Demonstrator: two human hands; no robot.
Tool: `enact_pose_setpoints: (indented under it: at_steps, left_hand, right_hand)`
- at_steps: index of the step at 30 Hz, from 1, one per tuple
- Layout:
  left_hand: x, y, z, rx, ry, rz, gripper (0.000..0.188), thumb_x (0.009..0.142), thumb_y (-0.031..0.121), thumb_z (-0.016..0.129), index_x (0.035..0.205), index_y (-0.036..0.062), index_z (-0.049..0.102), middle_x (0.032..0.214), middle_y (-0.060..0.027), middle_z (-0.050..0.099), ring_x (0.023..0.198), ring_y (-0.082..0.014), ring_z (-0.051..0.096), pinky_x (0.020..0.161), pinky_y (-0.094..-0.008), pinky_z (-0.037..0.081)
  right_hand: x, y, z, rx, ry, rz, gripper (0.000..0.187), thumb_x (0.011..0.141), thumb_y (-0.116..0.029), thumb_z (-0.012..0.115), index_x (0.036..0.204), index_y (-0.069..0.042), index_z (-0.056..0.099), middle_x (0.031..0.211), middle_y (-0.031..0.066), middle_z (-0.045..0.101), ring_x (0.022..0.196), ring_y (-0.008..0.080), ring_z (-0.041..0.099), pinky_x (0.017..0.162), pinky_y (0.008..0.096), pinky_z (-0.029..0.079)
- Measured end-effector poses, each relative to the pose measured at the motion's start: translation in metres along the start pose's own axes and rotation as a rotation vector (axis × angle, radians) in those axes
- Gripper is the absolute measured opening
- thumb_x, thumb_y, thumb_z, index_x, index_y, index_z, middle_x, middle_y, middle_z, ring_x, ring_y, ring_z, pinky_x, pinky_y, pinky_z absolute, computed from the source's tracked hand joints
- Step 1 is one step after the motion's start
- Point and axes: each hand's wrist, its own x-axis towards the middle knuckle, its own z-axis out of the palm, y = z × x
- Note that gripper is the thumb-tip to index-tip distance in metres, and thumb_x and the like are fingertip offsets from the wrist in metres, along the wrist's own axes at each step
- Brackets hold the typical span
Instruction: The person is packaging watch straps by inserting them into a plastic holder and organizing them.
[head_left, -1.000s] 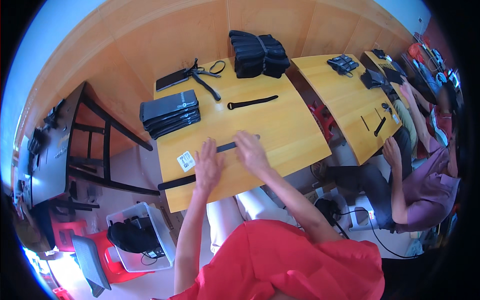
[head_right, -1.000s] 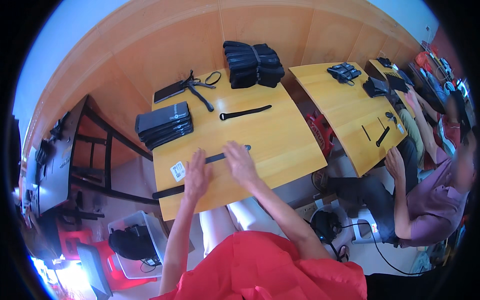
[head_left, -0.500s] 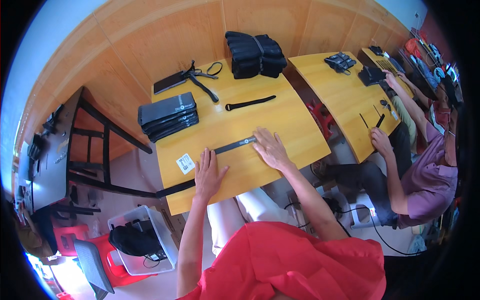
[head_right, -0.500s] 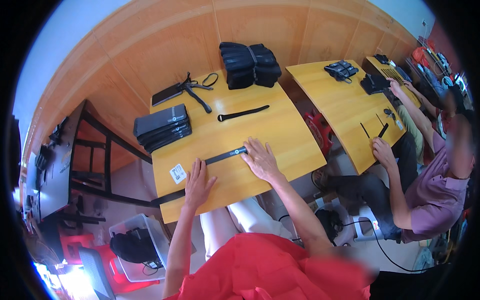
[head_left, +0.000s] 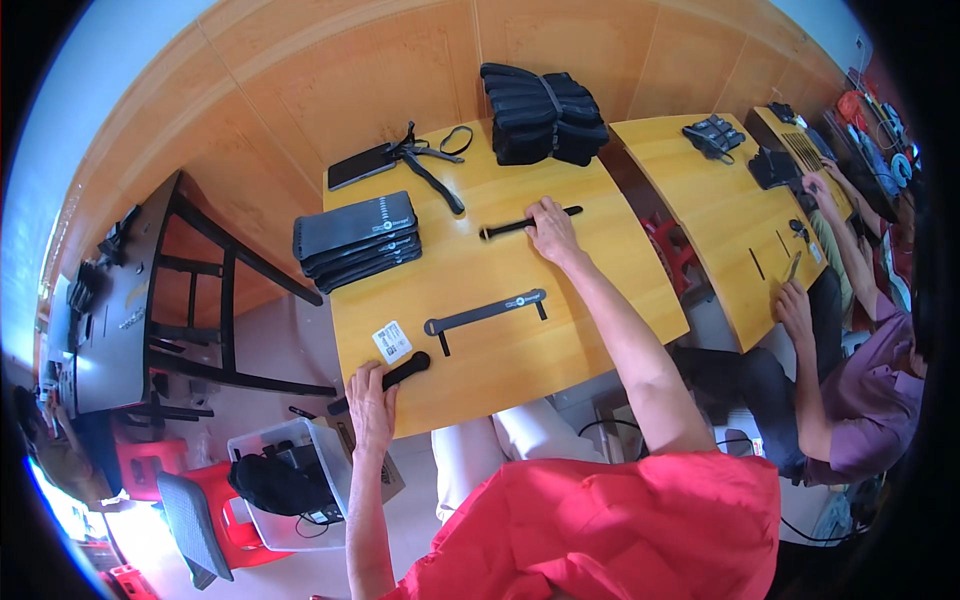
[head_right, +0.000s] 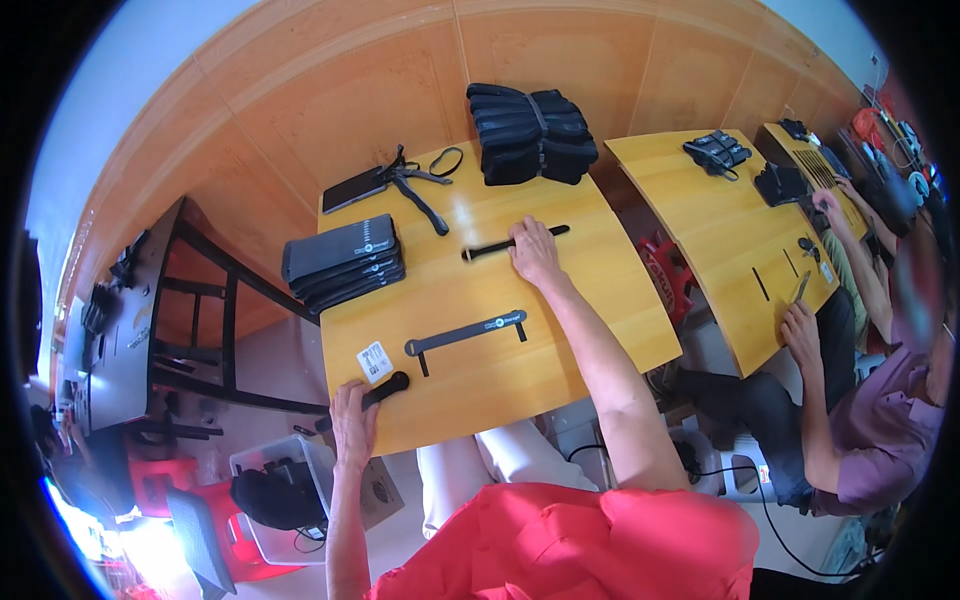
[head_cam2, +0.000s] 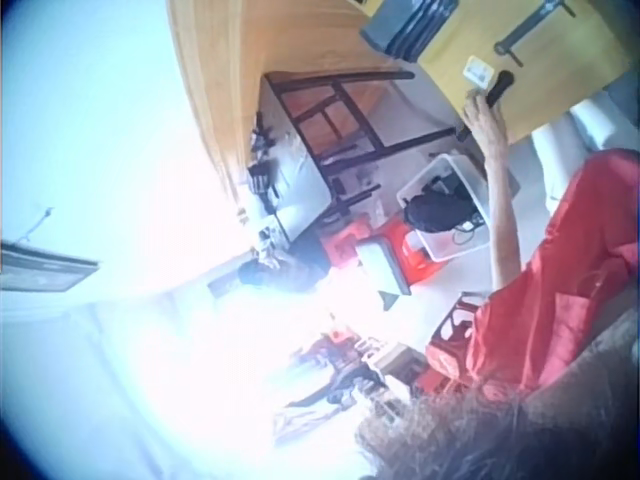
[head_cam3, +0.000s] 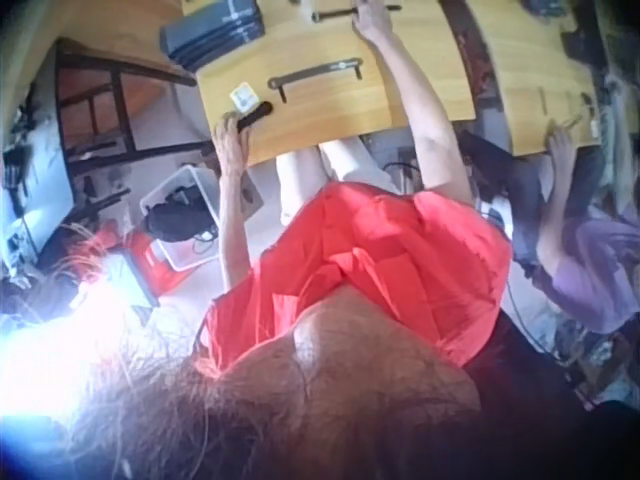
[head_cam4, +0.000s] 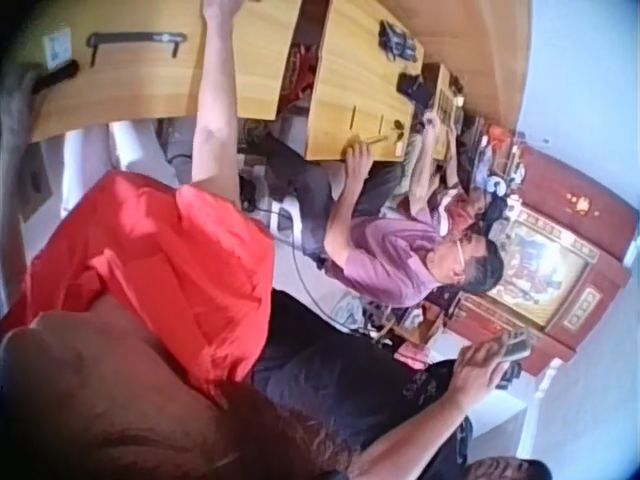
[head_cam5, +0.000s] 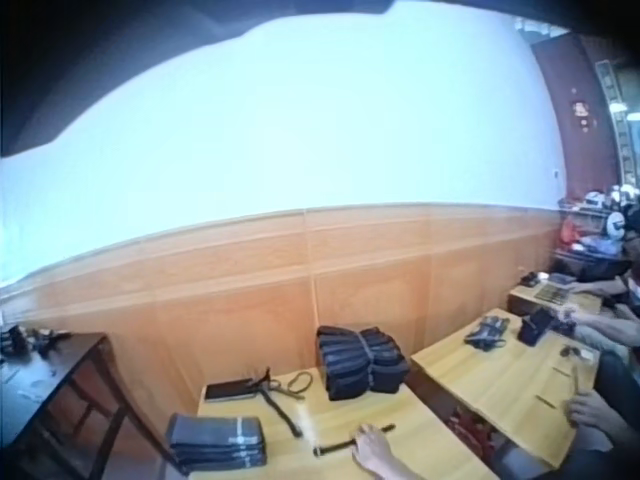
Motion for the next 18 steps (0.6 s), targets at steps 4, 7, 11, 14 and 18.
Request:
enact_pose_setpoints:
  at_steps: [4,7,11,14,18]
  left_hand:
    - [0.02,0.0,-0.002,-0.031,0.126,-0.171,0.024,0.076,0.003,0.059,0.098,0.0033,0.049,0.095,-0.0164,0.054,0.09,-0.0367,0.051,0.079,-0.0458,0.037]
    - [0.052,-0.002,-0.012,-0.065,0.235,-0.09,0.024,0.079,0.004,0.057,0.101,0.0013,0.048,0.091,-0.0195,0.054,0.085,-0.0391,0.052,0.069,-0.0444,0.041]
    - [0.111,-0.001,-0.002,-0.068,0.221,-0.028,0.028,0.078,0.006,0.059,0.104,0.0017,0.048,0.094,-0.0191,0.053,0.087,-0.0392,0.052,0.073,-0.0443,0.041]
    - [0.13,0.002,0.014,-0.077,0.151,0.048,0.039,0.077,0.01,0.063,0.112,0.0016,0.047,0.097,-0.0177,0.053,0.088,-0.0376,0.053,0.078,-0.0421,0.042]
    - [0.117,0.022,0.01,0.135,0.37,0.171,0.055,0.074,0.016,0.068,0.122,0.0025,0.046,0.102,-0.0152,0.054,0.096,-0.0311,0.054,0.084,-0.0412,0.044]
  right_hand:
    - [0.007,-0.01,-0.012,-0.026,-0.287,0.137,0.018,0.072,-0.015,0.067,0.084,-0.008,0.056,0.101,0.0101,0.048,0.103,0.0284,0.045,0.087,0.0378,0.038]
    - [-0.001,-0.012,-0.024,-0.024,-0.326,0.111,0.017,0.071,-0.014,0.068,0.082,-0.009,0.056,0.095,0.0087,0.053,0.1,0.0269,0.049,0.085,0.0378,0.038]
    - [-0.006,0.006,-0.014,0.106,-0.359,0.083,0.019,0.07,-0.012,0.067,0.084,-0.007,0.055,0.084,0.0075,0.058,0.087,0.0255,0.055,0.078,0.0376,0.042]
    - [-0.015,0.006,-0.014,0.325,-0.28,0.066,0.018,0.07,-0.01,0.068,0.085,-0.006,0.059,0.076,0.007,0.059,0.071,0.0235,0.056,0.068,0.0356,0.044]
    - [-0.031,-0.01,-0.036,0.43,-0.212,0.055,0.013,0.071,-0.003,0.064,0.083,-0.005,0.064,0.076,0.0084,0.056,0.07,0.0224,0.057,0.062,0.0346,0.044]
